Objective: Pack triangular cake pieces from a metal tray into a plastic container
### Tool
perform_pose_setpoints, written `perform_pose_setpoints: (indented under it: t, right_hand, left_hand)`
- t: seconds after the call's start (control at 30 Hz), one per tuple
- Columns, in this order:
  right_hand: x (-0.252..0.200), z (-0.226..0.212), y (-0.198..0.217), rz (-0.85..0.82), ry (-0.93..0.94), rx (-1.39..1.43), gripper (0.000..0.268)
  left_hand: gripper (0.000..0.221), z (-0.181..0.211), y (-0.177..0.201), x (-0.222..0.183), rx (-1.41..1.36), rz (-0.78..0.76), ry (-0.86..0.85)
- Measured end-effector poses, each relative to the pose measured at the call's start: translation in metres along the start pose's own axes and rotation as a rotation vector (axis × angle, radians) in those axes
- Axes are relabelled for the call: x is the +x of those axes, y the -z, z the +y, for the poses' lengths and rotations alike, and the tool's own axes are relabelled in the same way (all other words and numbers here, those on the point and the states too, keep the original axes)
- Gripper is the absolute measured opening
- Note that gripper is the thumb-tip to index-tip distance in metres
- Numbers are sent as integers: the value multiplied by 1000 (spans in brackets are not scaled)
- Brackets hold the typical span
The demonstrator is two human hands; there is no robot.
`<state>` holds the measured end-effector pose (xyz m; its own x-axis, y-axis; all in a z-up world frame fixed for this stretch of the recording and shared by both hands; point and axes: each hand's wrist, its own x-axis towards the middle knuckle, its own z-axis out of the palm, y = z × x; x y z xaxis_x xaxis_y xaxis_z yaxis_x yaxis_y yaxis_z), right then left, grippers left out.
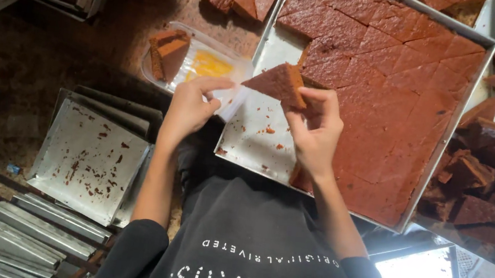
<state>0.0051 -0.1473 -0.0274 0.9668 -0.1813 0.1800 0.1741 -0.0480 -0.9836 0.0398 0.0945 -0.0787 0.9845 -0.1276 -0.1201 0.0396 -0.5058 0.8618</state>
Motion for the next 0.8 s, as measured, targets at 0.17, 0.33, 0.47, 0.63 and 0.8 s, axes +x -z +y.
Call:
perform_pose_setpoints:
  t: [0.17, 0.33, 0.47, 0.63, 0.8]
  right_hand:
    - [-8, -26, -18, -115, 348, -289, 31]
    - [-12, -18, -26, -245, 479, -443, 28]
    - [-4, -35, -9, -290, 262, -291, 30]
    - [3, -13, 20, -192, 121, -77, 23]
    - [5, -34, 20, -103, 498, -464, 26]
  left_hand:
    - [60, 47, -14, -15, 289, 412, -191]
    - [76, 75, -23, -27, 329, 423, -255]
    - [61, 82, -24, -21, 190, 306, -173]
    - [61, 89, -29, -21, 120, 336, -242]
    - [70, 98, -35, -25, 173, 307, -282]
